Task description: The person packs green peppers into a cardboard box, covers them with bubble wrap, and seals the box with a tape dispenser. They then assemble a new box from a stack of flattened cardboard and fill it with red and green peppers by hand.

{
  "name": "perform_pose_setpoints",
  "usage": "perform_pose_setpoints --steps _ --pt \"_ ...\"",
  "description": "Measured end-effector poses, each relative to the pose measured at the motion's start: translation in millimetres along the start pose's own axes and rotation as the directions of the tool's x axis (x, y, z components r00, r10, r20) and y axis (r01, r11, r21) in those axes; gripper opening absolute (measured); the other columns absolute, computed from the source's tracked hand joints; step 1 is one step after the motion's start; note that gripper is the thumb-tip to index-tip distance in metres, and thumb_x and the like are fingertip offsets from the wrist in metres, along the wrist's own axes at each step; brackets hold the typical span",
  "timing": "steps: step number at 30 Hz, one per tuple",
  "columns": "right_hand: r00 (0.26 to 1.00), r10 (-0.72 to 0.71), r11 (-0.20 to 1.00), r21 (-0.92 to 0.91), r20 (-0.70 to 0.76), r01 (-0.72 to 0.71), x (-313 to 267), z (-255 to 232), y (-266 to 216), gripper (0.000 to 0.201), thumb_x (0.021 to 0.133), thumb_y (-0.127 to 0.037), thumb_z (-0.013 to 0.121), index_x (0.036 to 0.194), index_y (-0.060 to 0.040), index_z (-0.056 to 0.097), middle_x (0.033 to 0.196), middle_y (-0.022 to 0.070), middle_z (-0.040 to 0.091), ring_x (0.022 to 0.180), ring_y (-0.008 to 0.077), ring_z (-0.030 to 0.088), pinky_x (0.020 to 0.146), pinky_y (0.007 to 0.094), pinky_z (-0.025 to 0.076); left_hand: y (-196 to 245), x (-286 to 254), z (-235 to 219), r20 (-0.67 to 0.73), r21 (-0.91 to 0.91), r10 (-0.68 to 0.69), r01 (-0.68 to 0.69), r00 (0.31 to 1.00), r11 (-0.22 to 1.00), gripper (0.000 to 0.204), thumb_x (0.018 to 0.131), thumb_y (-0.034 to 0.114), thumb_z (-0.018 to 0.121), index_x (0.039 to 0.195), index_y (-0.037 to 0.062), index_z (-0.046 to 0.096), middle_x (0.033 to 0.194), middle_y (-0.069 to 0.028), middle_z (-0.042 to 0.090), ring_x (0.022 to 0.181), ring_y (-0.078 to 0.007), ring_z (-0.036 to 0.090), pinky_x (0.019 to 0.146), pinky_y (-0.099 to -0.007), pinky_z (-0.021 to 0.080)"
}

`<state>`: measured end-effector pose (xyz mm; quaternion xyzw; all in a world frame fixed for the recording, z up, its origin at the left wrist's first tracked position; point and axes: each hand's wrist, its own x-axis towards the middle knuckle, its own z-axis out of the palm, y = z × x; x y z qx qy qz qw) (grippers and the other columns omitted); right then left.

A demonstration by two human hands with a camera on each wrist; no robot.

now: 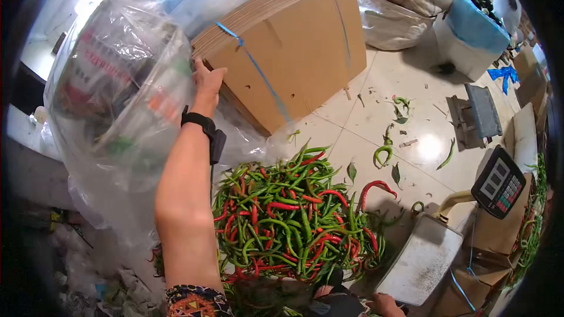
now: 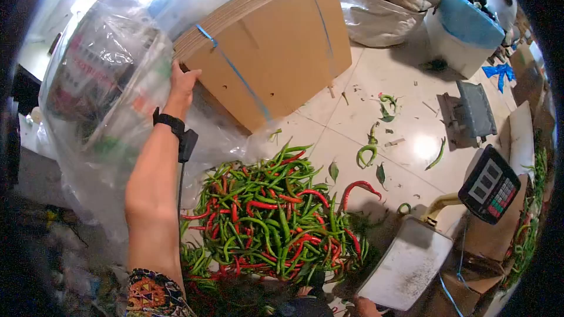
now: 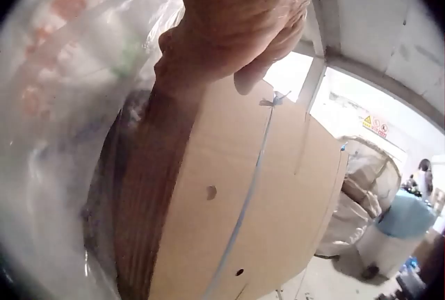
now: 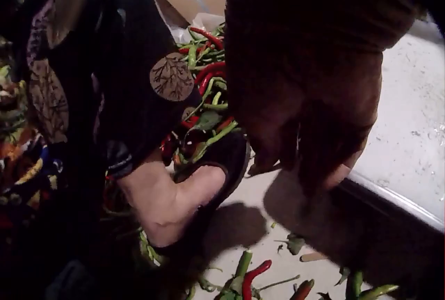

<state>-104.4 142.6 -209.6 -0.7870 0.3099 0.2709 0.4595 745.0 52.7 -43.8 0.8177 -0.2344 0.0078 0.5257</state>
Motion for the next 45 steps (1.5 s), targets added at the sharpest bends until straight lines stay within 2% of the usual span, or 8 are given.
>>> perform_pose_setpoints --steps 7,10,15,20,21,26,30,45 --pt "0.975 0.017 1.000 0.013 0.222 -0.020 27 1 -23 0.052 0.090 -0.029 0.064 0.137 -0.0098 0.051 0.129 0.0210 0.060 0.117 0.0345 0.057 0.094 0.0462 0.047 75 -80 24 -0.166 -0.012 -0.081 0.080 0.983 0.997 0.077 0.071 0.009 0.067 0.141 0.0044 0.035 0.125 -0.0277 0.046 0.120 -0.0399 0.044 0.103 -0.0466 0.038" --pt "0.960 0.071 0.986 -0.166 0.271 -0.025 47 -17 -40 0.036 0.082 -0.029 0.067 0.111 -0.0093 0.061 0.097 0.0186 0.067 0.087 0.0405 0.065 0.072 0.0486 0.053 95 -116 47 -0.121 0.019 0.089 -0.087 0.989 0.996 0.073 0.073 0.006 0.063 0.140 0.0021 0.034 0.121 -0.0288 0.047 0.118 -0.0419 0.045 0.102 -0.0483 0.037" --pt "0.952 -0.260 0.956 -0.180 -0.161 0.230 103 -138 -124 0.035 0.082 -0.020 0.068 0.113 -0.0073 0.060 0.095 0.0197 0.065 0.083 0.0411 0.064 0.069 0.0491 0.053 139 -208 71 0.123 -0.153 0.238 -0.219 0.963 0.964 0.076 0.076 -0.006 0.056 0.147 0.0050 0.031 0.118 -0.0235 0.049 0.107 -0.0354 0.052 0.092 -0.0424 0.049" --pt "0.564 -0.478 0.843 -0.170 -0.674 0.511 144 -278 -250 0.034 0.081 -0.002 0.067 0.113 -0.0016 0.058 0.098 0.0187 0.061 0.085 0.0366 0.064 0.072 0.0455 0.052 145 -244 74 0.195 -0.259 0.343 -0.290 0.919 0.922 0.072 0.081 -0.007 0.052 0.149 0.0052 0.030 0.126 -0.0228 0.050 0.117 -0.0322 0.054 0.093 -0.0386 0.051" --pt "0.606 -0.388 0.882 -0.090 -0.694 0.462 146 -300 -279 0.040 0.083 -0.006 0.069 0.121 -0.0030 0.056 0.104 0.0184 0.063 0.088 0.0340 0.065 0.075 0.0440 0.052 145 -248 74 0.226 -0.266 0.346 -0.284 0.911 0.921 0.069 0.083 -0.007 0.051 0.148 0.0046 0.030 0.130 -0.0232 0.051 0.121 -0.0315 0.055 0.096 -0.0382 0.051" --pt "0.097 -0.560 0.720 -0.425 -0.823 0.549 180 -365 -376 0.052 0.081 -0.022 0.076 0.128 -0.0089 0.056 0.132 0.0254 0.051 0.115 0.0395 0.054 0.097 0.0448 0.045 160 -258 81 0.209 -0.443 0.339 -0.221 0.917 0.869 0.054 0.080 -0.012 0.051 0.132 -0.0008 0.041 0.117 -0.0218 0.062 0.111 -0.0349 0.062 0.096 -0.0406 0.049" --pt "0.126 -0.640 0.763 -0.608 -0.758 0.219 202 -387 -380 0.054 0.078 -0.028 0.077 0.126 -0.0097 0.061 0.137 0.0212 0.050 0.125 0.0370 0.047 0.105 0.0424 0.040 161 -267 82 0.218 -0.404 0.344 -0.237 0.913 0.884 0.046 0.078 -0.010 0.053 0.122 -0.0011 0.046 0.113 -0.0220 0.061 0.108 -0.0392 0.061 0.094 -0.0430 0.047" --pt "0.202 -0.717 0.697 -0.677 -0.667 0.237 192 -406 -361 0.057 0.074 -0.022 0.079 0.125 -0.0059 0.060 0.127 0.0129 0.062 0.116 0.0327 0.053 0.101 0.0428 0.045 146 -244 86 0.102 -0.053 0.293 -0.289 0.951 0.956 0.021 0.077 0.002 0.068 0.098 0.0016 0.064 0.094 -0.0188 0.068 0.086 -0.0361 0.067 0.076 -0.0412 0.052"
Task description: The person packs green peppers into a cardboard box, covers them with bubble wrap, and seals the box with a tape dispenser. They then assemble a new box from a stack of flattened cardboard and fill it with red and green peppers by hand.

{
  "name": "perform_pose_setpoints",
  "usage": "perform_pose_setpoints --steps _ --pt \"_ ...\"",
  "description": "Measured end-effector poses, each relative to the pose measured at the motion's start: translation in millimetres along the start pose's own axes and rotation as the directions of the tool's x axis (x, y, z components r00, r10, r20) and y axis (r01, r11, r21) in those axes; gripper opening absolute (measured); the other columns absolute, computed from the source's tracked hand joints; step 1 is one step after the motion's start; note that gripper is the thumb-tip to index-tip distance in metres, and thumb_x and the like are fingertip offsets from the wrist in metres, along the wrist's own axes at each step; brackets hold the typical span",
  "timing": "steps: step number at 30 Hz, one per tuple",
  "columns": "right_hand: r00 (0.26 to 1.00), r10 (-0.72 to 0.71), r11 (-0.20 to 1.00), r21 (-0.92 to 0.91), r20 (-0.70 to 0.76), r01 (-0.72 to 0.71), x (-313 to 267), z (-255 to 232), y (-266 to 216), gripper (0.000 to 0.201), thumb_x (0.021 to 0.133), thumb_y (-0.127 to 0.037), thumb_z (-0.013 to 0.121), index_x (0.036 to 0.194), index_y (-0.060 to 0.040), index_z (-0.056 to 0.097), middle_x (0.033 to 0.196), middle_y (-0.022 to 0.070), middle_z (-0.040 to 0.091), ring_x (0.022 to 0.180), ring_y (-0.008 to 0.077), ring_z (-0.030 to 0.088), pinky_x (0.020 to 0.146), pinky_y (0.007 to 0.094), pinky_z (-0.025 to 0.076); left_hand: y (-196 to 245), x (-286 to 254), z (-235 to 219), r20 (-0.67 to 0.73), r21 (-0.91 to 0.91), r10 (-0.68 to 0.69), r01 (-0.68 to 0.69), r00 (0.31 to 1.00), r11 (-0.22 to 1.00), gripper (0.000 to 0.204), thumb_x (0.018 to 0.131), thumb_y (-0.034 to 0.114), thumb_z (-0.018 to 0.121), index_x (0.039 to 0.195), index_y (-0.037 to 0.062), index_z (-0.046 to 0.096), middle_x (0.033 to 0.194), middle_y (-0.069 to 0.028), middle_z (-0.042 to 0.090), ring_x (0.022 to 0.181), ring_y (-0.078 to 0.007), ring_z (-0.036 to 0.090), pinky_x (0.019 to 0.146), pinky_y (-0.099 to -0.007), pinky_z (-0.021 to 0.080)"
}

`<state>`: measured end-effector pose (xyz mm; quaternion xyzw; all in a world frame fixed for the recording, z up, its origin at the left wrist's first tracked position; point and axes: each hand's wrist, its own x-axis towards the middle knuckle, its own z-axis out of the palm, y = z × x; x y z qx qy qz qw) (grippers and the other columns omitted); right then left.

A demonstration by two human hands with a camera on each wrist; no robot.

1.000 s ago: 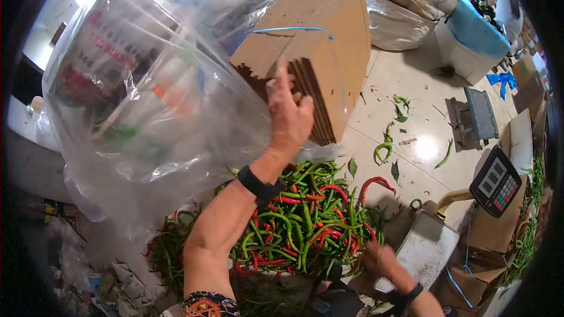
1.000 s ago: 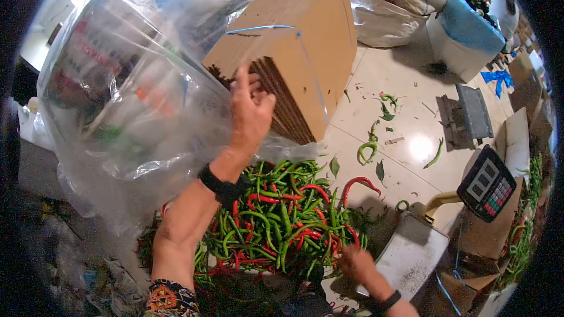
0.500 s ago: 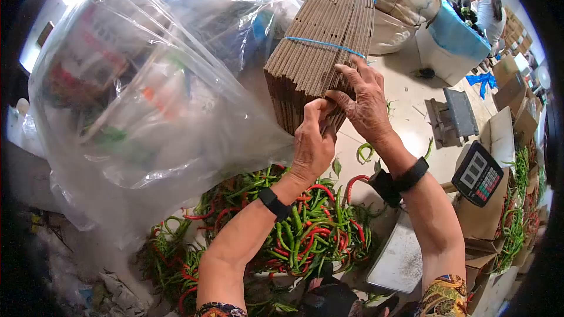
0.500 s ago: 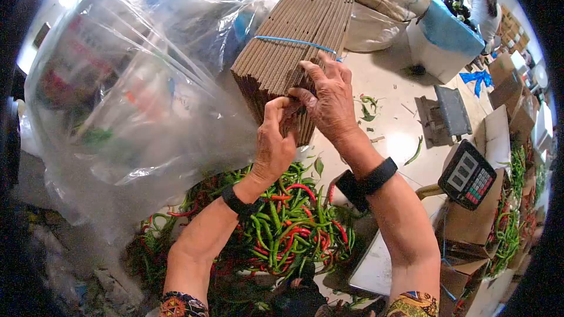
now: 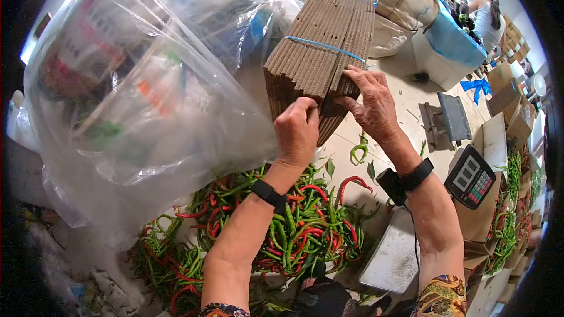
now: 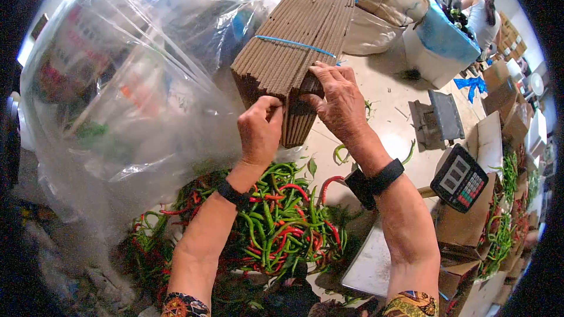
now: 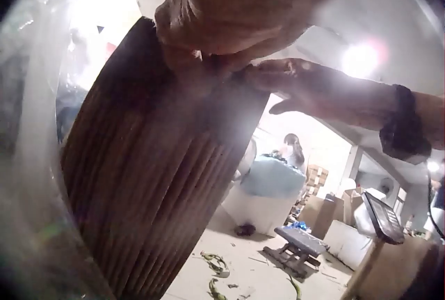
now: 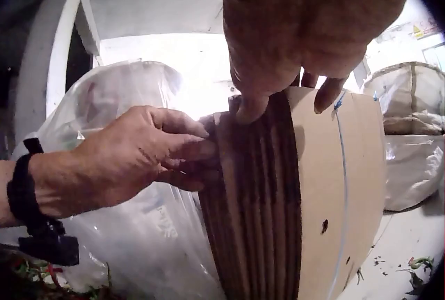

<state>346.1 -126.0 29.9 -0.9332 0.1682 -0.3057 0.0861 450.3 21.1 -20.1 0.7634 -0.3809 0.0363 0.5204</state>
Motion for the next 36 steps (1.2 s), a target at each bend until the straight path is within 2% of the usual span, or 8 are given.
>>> perform_pose_setpoints --steps 5,7,11,13,23,28,31,36 --pt "0.995 0.004 0.998 -0.066 0.098 0.003 5 -9 -21 0.057 0.071 -0.010 0.074 0.126 -0.0135 0.060 0.124 0.0104 0.058 0.113 0.0335 0.052 0.096 0.0429 0.049 6 -2 2 -0.057 0.078 0.017 -0.013 0.998 0.997 0.024 0.077 0.001 0.069 0.100 0.0045 0.065 0.094 -0.0177 0.067 0.090 -0.0342 0.066 0.077 -0.0406 0.051" --pt "0.995 -0.010 0.996 -0.086 0.094 0.018 5 -8 -18 0.057 0.071 -0.009 0.073 0.127 -0.0155 0.059 0.123 0.0099 0.057 0.113 0.0337 0.052 0.095 0.0426 0.050 10 -9 3 -0.152 -0.043 0.099 -0.106 0.983 0.993 0.033 0.076 -0.002 0.067 0.108 0.0067 0.066 0.097 -0.0138 0.064 0.095 -0.0341 0.063 0.080 -0.0419 0.050" --pt "0.997 0.004 0.996 -0.086 0.083 0.003 3 -4 -21 0.057 0.071 -0.008 0.070 0.126 -0.0169 0.059 0.125 0.0102 0.055 0.113 0.0346 0.051 0.090 0.0434 0.054 10 -13 5 -0.115 -0.025 0.164 -0.168 0.980 0.985 0.043 0.075 -0.004 0.065 0.117 0.0071 0.064 0.097 -0.0102 0.058 0.093 -0.0340 0.060 0.083 -0.0429 0.050" --pt "0.997 0.013 0.996 -0.092 0.071 -0.006 2 -4 -21 0.056 0.071 -0.008 0.070 0.126 -0.0170 0.059 0.125 0.0101 0.055 0.113 0.0346 0.051 0.090 0.0436 0.054 3 -7 7 -0.123 0.318 0.430 -0.374 0.895 0.871 0.040 0.078 0.001 0.063 0.118 0.0079 0.065 0.091 -0.0073 0.054 0.085 -0.0267 0.058 0.075 -0.0392 0.051" --pt "0.995 0.017 0.995 -0.100 0.101 -0.007 -13 -19 -4 0.054 0.074 -0.006 0.070 0.126 -0.0138 0.058 0.128 0.0166 0.054 0.115 0.0388 0.050 0.099 0.0457 0.046 18 -6 17 -0.025 0.351 0.574 -0.531 0.818 0.772 0.025 0.079 0.007 0.063 0.104 0.0061 0.066 0.084 -0.0049 0.054 0.082 -0.0217 0.058 0.070 -0.0342 0.049" --pt "0.998 -0.013 0.997 -0.074 0.060 0.017 -21 -25 6 0.054 0.069 -0.005 0.069 0.122 -0.0117 0.060 0.125 0.0171 0.056 0.112 0.0383 0.050 0.097 0.0444 0.047 23 -24 32 -0.058 0.232 0.487 -0.462 0.872 0.856 0.033 0.075 -0.002 0.068 0.108 0.0046 0.066 0.093 -0.0089 0.062 0.085 -0.0293 0.063 0.077 -0.0393 0.052" --pt "0.999 -0.020 0.998 -0.051 0.036 0.022 -22 -19 5 0.056 0.068 -0.006 0.074 0.123 -0.0118 0.060 0.126 0.0169 0.056 0.112 0.0376 0.050 0.097 0.0438 0.047 18 -41 41 -0.196 0.072 0.196 -0.185 0.961 0.980 0.045 0.072 -0.002 0.071 0.115 0.0060 0.058 0.104 -0.0161 0.064 0.097 -0.0385 0.063 0.081 -0.0449 0.051" --pt "1.000 -0.030 0.998 -0.053 -0.001 0.030 -22 -12 6 0.057 0.068 -0.007 0.074 0.123 -0.0115 0.060 0.126 0.0174 0.056 0.112 0.0381 0.050 0.097 0.0447 0.047 15 -47 50 -0.229 0.223 0.271 -0.220 0.935 0.950 0.035 0.077 -0.001 0.069 0.111 0.0041 0.060 0.094 -0.0159 0.063 0.086 -0.0359 0.064 0.075 -0.0438 0.053"
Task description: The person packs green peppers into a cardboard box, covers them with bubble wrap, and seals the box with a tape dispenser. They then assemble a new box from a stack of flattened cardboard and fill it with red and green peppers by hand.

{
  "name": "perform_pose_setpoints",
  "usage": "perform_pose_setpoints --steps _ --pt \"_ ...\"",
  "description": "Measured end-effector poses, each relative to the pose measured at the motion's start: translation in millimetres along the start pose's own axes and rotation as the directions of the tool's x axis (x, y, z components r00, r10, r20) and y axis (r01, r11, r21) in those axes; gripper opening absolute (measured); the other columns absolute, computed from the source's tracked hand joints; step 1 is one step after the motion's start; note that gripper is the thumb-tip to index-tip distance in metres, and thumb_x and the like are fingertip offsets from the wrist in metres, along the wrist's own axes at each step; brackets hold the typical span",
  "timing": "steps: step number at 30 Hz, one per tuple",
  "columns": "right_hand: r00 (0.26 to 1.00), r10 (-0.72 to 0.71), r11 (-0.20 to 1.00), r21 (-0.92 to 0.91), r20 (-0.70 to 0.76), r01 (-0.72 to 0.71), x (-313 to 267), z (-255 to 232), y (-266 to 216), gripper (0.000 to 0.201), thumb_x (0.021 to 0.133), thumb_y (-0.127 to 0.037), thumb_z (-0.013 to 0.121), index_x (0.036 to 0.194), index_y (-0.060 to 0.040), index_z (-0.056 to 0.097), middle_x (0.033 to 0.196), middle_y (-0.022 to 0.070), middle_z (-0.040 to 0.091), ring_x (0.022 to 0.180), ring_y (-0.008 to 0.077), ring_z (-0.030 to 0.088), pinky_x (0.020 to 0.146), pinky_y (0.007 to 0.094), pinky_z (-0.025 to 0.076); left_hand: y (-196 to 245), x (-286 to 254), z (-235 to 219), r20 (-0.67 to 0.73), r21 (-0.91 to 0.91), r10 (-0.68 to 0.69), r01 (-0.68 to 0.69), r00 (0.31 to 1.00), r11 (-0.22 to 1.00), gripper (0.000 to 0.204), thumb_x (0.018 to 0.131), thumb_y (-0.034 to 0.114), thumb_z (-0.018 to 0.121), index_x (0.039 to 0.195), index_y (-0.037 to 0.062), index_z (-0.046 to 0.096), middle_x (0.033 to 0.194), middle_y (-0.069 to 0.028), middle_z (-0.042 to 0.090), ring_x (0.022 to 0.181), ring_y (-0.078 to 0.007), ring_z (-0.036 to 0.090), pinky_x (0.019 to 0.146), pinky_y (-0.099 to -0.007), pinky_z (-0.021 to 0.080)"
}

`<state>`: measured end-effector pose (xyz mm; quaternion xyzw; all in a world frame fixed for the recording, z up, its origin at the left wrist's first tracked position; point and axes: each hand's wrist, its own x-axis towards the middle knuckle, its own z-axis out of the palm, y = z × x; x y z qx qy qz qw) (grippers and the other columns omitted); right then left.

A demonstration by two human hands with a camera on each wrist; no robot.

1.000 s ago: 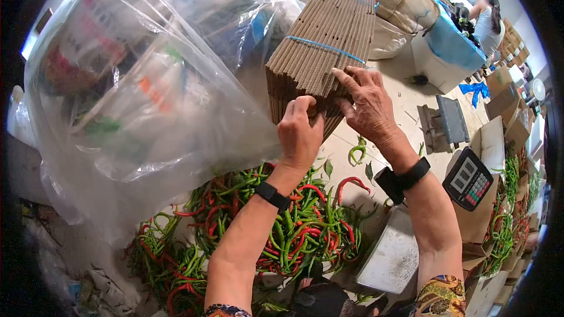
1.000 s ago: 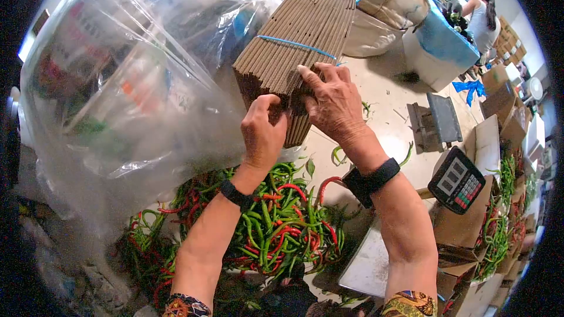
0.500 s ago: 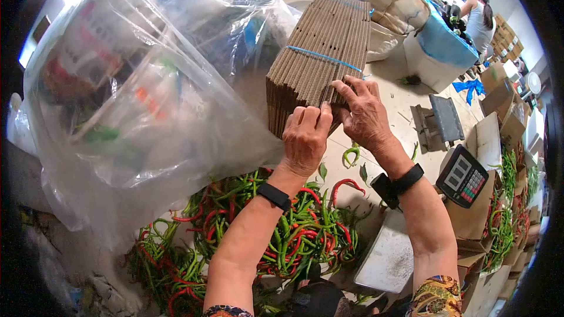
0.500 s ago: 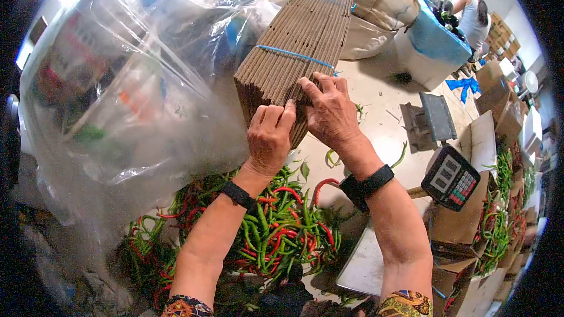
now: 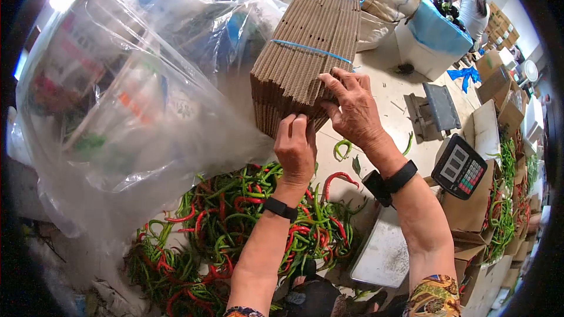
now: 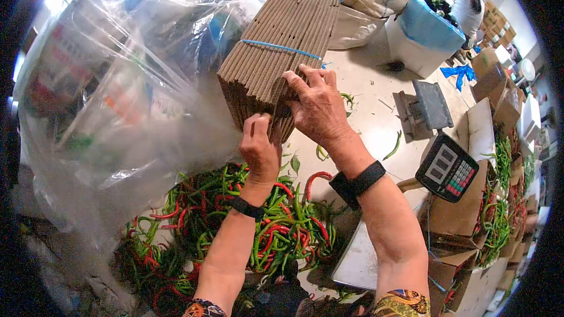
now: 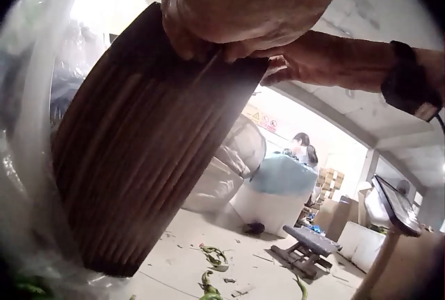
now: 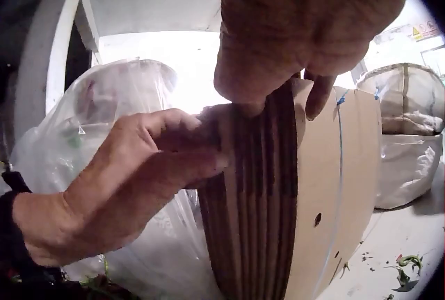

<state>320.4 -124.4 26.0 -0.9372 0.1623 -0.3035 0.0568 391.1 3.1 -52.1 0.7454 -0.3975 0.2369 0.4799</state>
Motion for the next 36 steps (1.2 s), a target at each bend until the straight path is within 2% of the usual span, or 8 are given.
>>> perform_pose_setpoints --steps 4,6,14,16,19,21,31,36 --pt "0.998 0.017 1.000 0.000 0.055 -0.017 6 -8 1 0.056 0.067 -0.008 0.072 0.122 -0.0113 0.061 0.127 0.0169 0.055 0.113 0.0370 0.050 0.095 0.0443 0.050 10 9 -3 -0.029 -0.067 -0.154 0.152 0.988 0.986 0.031 0.078 -0.002 0.069 0.107 0.0037 0.062 0.096 -0.0147 0.062 0.088 -0.0345 0.063 0.075 -0.0424 0.052" --pt "0.995 0.017 1.000 0.008 0.099 -0.018 9 -10 0 0.055 0.068 -0.007 0.070 0.122 -0.0119 0.061 0.127 0.0155 0.055 0.114 0.0368 0.049 0.094 0.0444 0.050 10 27 -9 -0.107 -0.119 0.001 -0.014 0.994 0.993 0.029 0.077 -0.003 0.069 0.105 0.0044 0.063 0.099 -0.0129 0.059 0.091 -0.0325 0.061 0.076 -0.0414 0.051" --pt "0.991 0.063 0.998 -0.007 0.119 -0.063 6 -9 -6 0.054 0.074 -0.011 0.073 0.126 -0.0135 0.058 0.132 0.0174 0.052 0.116 0.0387 0.048 0.100 0.0447 0.044 0 40 -10 0.026 -0.127 0.107 -0.103 0.994 0.987 0.020 0.081 -0.001 0.065 0.100 0.0042 0.067 0.095 -0.0120 0.056 0.088 -0.0300 0.059 0.076 -0.0391 0.051" --pt "0.997 0.069 0.998 -0.014 0.020 -0.069 2 -4 -10 0.053 0.071 -0.006 0.070 0.123 -0.0105 0.061 0.133 0.0205 0.052 0.117 0.0385 0.049 0.095 0.0440 0.050 -2 53 -18 0.064 -0.136 0.014 -0.005 0.998 0.991 0.017 0.083 0.002 0.065 0.099 0.0060 0.070 0.096 -0.0107 0.059 0.091 -0.0297 0.058 0.080 -0.0390 0.049" --pt "0.993 0.051 0.999 0.021 -0.110 -0.049 -10 4 -25 0.044 0.074 -0.005 0.070 0.117 -0.0094 0.061 0.120 0.0174 0.055 0.110 0.0358 0.051 0.091 0.0425 0.049 -22 68 -25 0.102 -0.130 0.201 -0.187 0.974 0.974 0.020 0.081 0.006 0.069 0.100 0.0101 0.072 0.101 -0.0077 0.062 0.100 -0.0301 0.053 0.088 -0.0407 0.045" --pt "0.990 0.069 0.995 0.082 -0.125 -0.059 -16 6 -37 0.039 0.074 -0.004 0.070 0.111 -0.0086 0.060 0.108 0.0137 0.054 0.103 0.0334 0.051 0.090 0.0412 0.045 -26 71 -28 0.138 -0.137 0.197 -0.178 0.971 0.974 0.020 0.081 0.006 0.069 0.101 0.0091 0.072 0.101 -0.0076 0.062 0.099 -0.0296 0.054 0.088 -0.0402 0.045" --pt "0.994 0.046 0.999 0.012 -0.096 -0.045 -6 0 -10 0.045 0.068 -0.008 0.077 0.110 -0.0101 0.062 0.114 0.0072 0.059 0.108 0.0310 0.052 0.094 0.0412 0.045 -14 72 -20 0.123 -0.063 0.232 -0.226 0.965 0.972 0.019 0.074 0.001 0.068 0.093 0.0069 0.065 0.098 -0.0076 0.058 0.100 -0.0302 0.052 0.087 -0.0416 0.046" --pt "0.987 0.145 0.982 0.128 -0.064 -0.136 -3 -5 5 0.047 0.073 -0.008 0.074 0.117 -0.0088 0.058 0.120 0.0128 0.059 0.114 0.0325 0.053 0.100 0.0391 0.044 2 81 -28 0.195 0.080 0.217 -0.236 0.957 0.968 0.019 0.077 0.004 0.064 0.095 0.0070 0.065 0.098 -0.0091 0.059 0.101 -0.0308 0.054 0.085 -0.0422 0.046"
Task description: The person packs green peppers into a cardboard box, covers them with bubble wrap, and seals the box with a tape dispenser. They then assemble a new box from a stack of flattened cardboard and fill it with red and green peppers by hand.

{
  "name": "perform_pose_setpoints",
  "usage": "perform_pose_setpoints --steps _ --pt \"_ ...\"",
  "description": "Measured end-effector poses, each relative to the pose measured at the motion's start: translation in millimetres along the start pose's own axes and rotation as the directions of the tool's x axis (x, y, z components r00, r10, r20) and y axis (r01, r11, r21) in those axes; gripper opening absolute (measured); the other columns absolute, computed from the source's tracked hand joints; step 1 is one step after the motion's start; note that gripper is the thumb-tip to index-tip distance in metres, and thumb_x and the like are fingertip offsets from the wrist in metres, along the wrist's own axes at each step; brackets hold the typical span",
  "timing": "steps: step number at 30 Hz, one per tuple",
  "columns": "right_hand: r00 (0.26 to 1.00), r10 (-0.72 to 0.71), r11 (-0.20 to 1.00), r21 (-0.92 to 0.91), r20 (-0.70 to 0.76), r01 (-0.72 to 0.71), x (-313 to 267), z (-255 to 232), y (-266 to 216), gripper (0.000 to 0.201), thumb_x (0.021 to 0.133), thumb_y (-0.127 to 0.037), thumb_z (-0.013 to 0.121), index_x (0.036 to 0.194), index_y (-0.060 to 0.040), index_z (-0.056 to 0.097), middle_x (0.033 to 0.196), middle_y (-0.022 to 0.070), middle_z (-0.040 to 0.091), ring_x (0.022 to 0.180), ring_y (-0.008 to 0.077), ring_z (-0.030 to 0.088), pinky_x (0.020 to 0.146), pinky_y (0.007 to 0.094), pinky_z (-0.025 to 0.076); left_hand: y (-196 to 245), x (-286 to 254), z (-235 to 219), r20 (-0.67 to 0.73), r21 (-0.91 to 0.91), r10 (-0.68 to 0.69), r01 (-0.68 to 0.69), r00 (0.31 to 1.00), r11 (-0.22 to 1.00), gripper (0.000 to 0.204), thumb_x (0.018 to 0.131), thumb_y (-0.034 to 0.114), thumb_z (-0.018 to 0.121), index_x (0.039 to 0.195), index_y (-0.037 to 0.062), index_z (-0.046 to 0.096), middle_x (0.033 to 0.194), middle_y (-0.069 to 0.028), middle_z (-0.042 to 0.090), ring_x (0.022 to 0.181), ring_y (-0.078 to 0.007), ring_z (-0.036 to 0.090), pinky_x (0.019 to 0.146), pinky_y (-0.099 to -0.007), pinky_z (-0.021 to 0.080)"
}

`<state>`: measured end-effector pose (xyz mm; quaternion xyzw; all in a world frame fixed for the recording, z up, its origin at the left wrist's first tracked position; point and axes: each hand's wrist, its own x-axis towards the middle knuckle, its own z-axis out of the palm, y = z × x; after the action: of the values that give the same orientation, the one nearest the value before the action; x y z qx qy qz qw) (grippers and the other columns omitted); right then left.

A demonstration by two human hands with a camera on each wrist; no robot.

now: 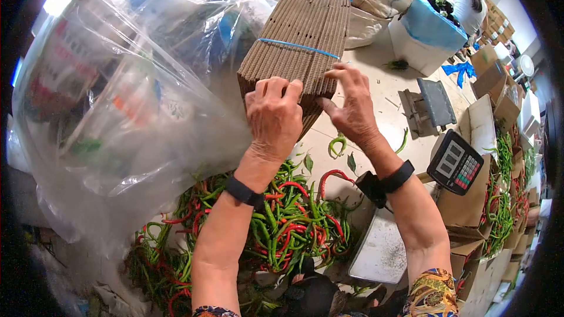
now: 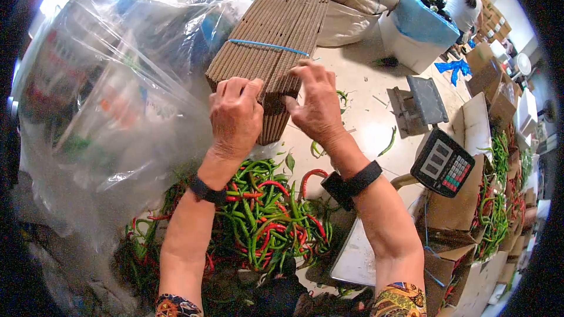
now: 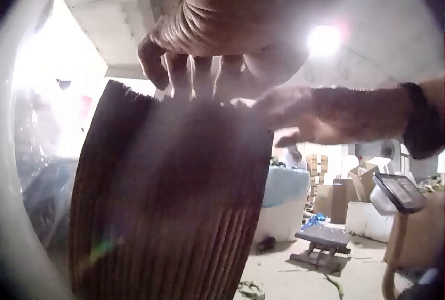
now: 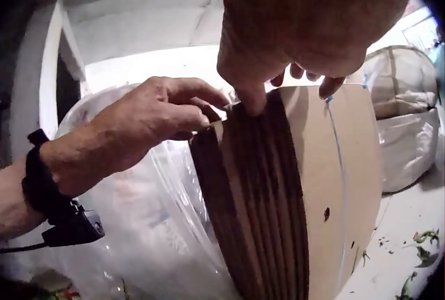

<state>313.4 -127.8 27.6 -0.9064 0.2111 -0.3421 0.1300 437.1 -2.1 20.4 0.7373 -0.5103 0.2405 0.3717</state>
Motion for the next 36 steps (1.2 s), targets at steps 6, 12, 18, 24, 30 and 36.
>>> perform_pose_setpoints --steps 6,12,18,24,30,36 --pt "0.939 0.334 0.734 0.601 0.087 -0.317 15 21 43 0.049 0.089 -0.011 0.050 0.138 -0.0024 0.046 0.132 0.0256 0.055 0.119 0.0360 0.058 0.100 0.0428 0.046 -41 62 32 0.006 -0.151 0.190 -0.187 0.982 0.971 0.036 0.084 0.004 0.056 0.119 0.0091 0.063 0.118 -0.0158 0.061 0.119 -0.0339 0.053 0.092 -0.0460 0.044" --pt "0.889 0.450 0.823 0.349 0.081 -0.448 23 41 61 0.036 0.090 -0.006 0.053 0.126 0.0003 0.055 0.112 0.0268 0.065 0.099 0.0364 0.067 0.088 0.0405 0.052 -48 68 61 0.220 0.007 0.159 -0.164 0.962 0.986 0.046 0.084 0.004 0.050 0.128 0.0160 0.058 0.117 -0.0102 0.058 0.122 -0.0302 0.049 0.100 -0.0452 0.034" --pt "0.924 0.381 0.916 0.130 0.007 -0.379 29 36 60 0.017 0.088 -0.006 0.059 0.101 0.0018 0.067 0.083 0.0207 0.070 0.079 0.0360 0.070 0.077 0.0425 0.054 -50 75 62 0.254 -0.159 0.121 -0.082 0.960 0.984 0.019 0.078 0.012 0.059 0.097 0.0111 0.065 0.099 -0.0114 0.058 0.106 -0.0306 0.054 0.093 -0.0457 0.037" --pt "0.963 0.263 0.965 0.009 -0.056 -0.263 33 35 61 0.015 0.087 -0.004 0.058 0.097 0.0008 0.067 0.079 0.0247 0.067 0.077 0.0393 0.068 0.070 0.0453 0.053 -43 89 82 0.192 -0.257 0.154 -0.101 0.969 0.961 0.008 0.081 0.014 0.064 0.086 0.0080 0.063 0.091 -0.0103 0.061 0.099 -0.0310 0.057 0.090 -0.0438 0.039" --pt "0.970 0.236 0.971 -0.027 -0.065 -0.238 34 33 60 0.008 0.086 -0.006 0.058 0.087 -0.0019 0.065 0.076 0.0230 0.066 0.075 0.0415 0.066 0.069 0.0484 0.053 -9 102 110 0.183 -0.440 0.095 -0.005 0.978 0.898 0.012 0.084 0.017 0.060 0.084 0.0057 0.062 0.089 -0.0150 0.067 0.090 -0.0349 0.063 0.082 -0.0456 0.047" --pt "0.984 0.164 0.985 0.060 -0.072 -0.160 31 41 83 0.011 0.082 -0.007 0.058 0.088 -0.0016 0.064 0.076 0.0236 0.065 0.072 0.0412 0.066 0.067 0.0460 0.052 1 89 88 0.197 -0.477 0.221 -0.103 0.955 0.873 0.035 0.083 0.021 0.065 0.115 0.0077 0.061 0.106 -0.0156 0.065 0.109 -0.0342 0.055 0.100 -0.0469 0.038"
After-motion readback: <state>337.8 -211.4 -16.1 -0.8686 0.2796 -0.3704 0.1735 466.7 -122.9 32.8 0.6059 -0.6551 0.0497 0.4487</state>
